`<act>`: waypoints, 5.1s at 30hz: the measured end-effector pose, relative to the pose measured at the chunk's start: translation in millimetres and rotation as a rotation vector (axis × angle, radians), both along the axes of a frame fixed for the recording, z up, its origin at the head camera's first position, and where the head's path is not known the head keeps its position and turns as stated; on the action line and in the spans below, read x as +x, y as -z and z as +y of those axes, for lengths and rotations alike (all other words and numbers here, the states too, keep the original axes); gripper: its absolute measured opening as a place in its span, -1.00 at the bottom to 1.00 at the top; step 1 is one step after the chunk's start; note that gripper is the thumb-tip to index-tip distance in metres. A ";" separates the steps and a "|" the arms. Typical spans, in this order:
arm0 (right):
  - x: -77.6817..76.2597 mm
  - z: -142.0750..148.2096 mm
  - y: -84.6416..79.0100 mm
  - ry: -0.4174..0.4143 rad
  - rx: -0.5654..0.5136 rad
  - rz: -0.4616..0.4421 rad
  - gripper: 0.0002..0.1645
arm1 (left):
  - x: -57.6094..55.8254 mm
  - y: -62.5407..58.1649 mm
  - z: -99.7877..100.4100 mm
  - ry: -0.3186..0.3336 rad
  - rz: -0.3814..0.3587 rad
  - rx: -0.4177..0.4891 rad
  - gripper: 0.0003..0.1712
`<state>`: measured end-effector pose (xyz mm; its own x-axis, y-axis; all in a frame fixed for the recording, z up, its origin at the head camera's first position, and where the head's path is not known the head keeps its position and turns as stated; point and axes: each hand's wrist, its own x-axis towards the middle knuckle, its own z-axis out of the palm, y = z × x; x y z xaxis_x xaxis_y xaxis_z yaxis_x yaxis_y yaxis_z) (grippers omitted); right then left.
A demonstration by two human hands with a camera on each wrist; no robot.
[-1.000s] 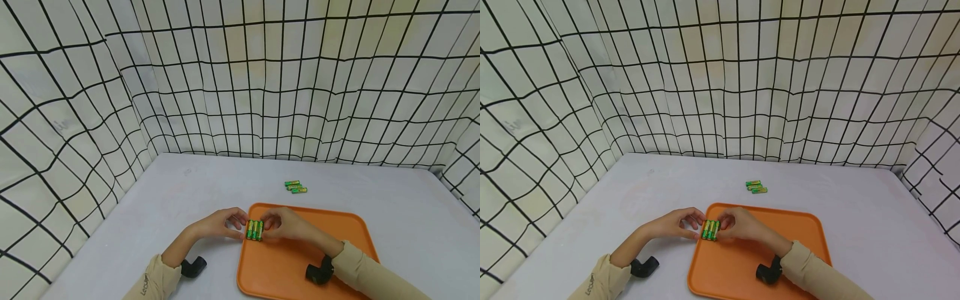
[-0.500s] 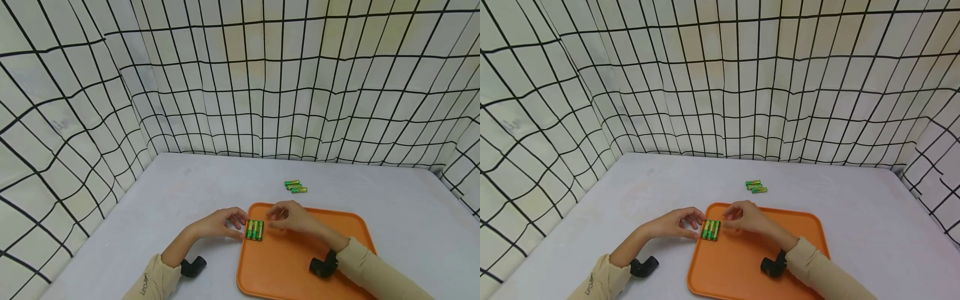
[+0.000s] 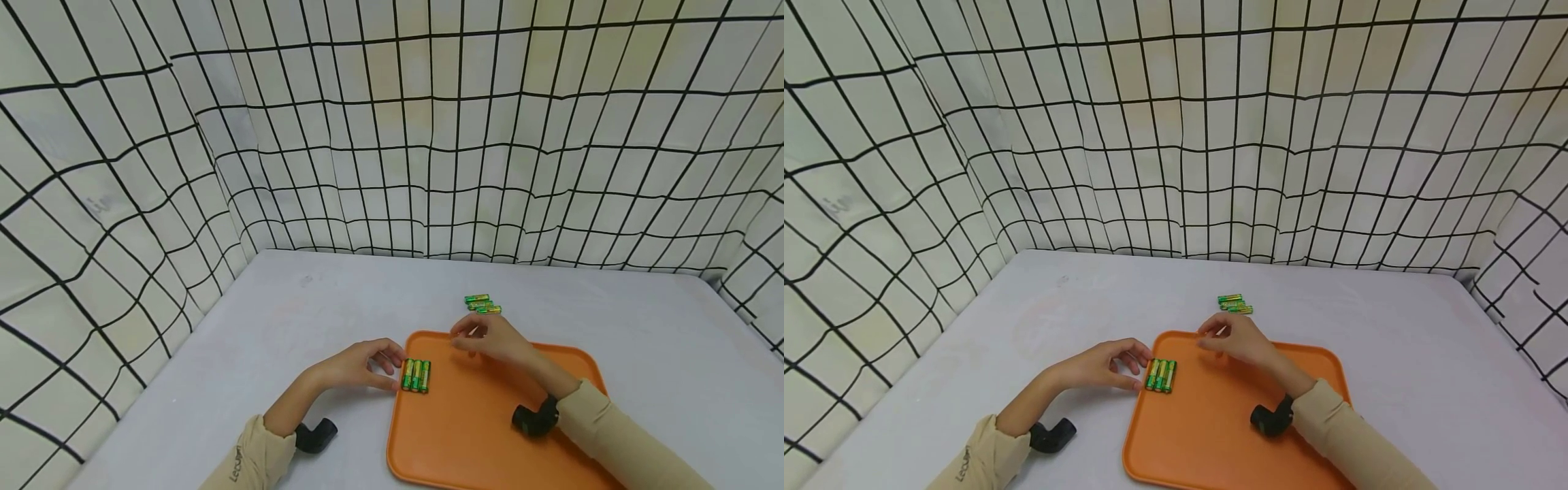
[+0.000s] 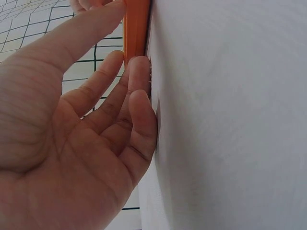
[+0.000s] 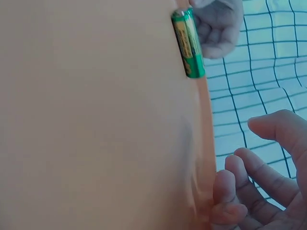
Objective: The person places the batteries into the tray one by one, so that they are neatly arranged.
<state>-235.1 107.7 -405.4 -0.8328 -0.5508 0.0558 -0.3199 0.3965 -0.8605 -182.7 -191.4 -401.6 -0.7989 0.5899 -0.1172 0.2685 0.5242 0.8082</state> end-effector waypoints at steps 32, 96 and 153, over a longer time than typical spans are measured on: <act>-37.9 38.5 -1.3 0.252 -0.001 -0.043 -0.63 | -0.1 1.3 -1.7 0.004 0.002 0.007 -0.52; -45.3 44.5 8.3 0.260 0.165 0.007 -0.68 | 0.2 2.9 -0.4 0.003 0.010 0.005 -0.53; 13.3 15.0 -5.9 0.040 0.001 -0.093 -0.70 | 0.2 0.7 -2.0 0.010 0.018 0.002 -0.53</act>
